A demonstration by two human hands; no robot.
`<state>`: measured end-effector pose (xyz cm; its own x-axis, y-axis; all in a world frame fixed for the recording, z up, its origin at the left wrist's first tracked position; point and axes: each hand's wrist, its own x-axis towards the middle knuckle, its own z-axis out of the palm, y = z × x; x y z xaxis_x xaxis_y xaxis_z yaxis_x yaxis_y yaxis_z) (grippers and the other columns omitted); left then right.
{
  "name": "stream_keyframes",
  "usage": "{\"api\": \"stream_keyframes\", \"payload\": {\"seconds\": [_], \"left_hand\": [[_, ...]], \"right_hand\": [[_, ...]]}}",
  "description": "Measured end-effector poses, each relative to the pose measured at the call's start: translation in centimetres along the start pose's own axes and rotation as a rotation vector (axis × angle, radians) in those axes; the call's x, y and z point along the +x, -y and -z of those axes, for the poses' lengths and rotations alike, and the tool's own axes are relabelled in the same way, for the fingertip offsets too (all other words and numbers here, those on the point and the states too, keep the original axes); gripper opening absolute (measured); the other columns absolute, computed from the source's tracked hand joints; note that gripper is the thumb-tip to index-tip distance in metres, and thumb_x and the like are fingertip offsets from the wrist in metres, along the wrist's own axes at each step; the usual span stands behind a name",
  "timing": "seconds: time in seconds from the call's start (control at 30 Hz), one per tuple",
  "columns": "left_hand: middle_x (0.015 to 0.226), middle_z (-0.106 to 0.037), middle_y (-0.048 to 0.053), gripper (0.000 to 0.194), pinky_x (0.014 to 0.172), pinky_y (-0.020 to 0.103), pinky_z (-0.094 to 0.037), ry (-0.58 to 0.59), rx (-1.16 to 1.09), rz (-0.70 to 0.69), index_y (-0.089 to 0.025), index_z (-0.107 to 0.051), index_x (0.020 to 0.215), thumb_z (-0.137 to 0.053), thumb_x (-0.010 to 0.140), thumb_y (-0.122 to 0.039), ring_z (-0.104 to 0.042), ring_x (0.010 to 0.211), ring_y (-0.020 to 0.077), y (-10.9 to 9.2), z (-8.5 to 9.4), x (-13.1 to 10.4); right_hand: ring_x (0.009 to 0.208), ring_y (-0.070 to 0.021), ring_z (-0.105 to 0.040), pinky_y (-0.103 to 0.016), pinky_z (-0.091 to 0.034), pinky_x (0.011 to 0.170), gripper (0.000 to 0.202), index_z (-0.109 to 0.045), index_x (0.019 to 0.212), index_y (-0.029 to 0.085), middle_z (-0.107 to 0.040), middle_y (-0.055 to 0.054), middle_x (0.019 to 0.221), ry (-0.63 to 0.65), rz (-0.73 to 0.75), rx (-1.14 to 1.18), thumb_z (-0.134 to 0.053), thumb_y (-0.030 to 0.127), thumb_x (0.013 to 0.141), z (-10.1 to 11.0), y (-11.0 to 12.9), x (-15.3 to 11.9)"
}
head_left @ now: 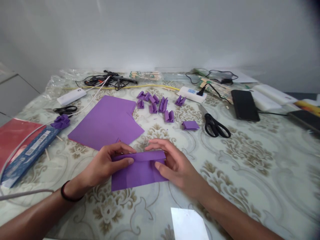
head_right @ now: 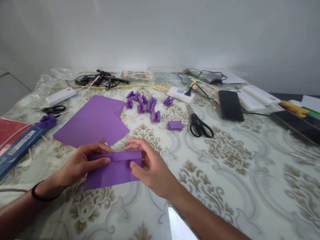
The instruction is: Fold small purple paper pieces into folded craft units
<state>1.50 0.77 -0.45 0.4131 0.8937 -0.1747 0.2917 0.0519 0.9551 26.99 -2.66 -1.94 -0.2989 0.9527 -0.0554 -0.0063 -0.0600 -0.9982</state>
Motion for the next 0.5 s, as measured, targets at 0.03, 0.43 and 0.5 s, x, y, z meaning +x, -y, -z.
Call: {"api": "stream_keyframes", "payload": {"seconds": [0.03, 0.43, 0.5], "left_hand": [[0.099, -0.079, 0.004, 0.017, 0.076, 0.027, -0.054, -0.002, 0.028, -0.002, -0.021, -0.081, 0.102, -0.079, 0.088, -0.031, -0.070, 0.090, 0.0207, -0.07, -0.02, -0.02], [0.100, -0.083, 0.003, 0.016, 0.069, 0.025, -0.054, -0.024, 0.018, 0.014, -0.023, -0.085, 0.100, -0.082, 0.085, -0.029, -0.072, 0.084, 0.0195, -0.60, -0.22, -0.23], [0.100, -0.083, 0.003, 0.017, 0.069, 0.024, -0.055, -0.024, -0.037, 0.037, -0.024, -0.086, 0.101, -0.083, 0.085, -0.029, -0.073, 0.083, 0.0188, -0.56, -0.30, -0.25]], "right_hand": [[0.104, -0.0207, -0.070, -0.029, -0.057, 0.079, 0.045, -0.063, 0.136, 0.032, -0.070, -0.006, 0.130, -0.002, -0.017, -0.003, -0.071, 0.024, 0.092, -0.06, -0.07, 0.05], [0.069, -0.0151, -0.063, -0.025, -0.049, 0.060, 0.018, -0.081, 0.104, 0.027, -0.071, 0.000, 0.083, -0.049, -0.122, 0.003, -0.081, 0.037, 0.088, -0.13, -0.30, 0.38], [0.070, -0.0149, -0.063, -0.024, -0.049, 0.061, 0.017, -0.081, 0.103, 0.027, -0.071, 0.000, 0.084, -0.051, -0.112, 0.004, -0.081, 0.036, 0.089, -0.15, -0.33, 0.40]]}}
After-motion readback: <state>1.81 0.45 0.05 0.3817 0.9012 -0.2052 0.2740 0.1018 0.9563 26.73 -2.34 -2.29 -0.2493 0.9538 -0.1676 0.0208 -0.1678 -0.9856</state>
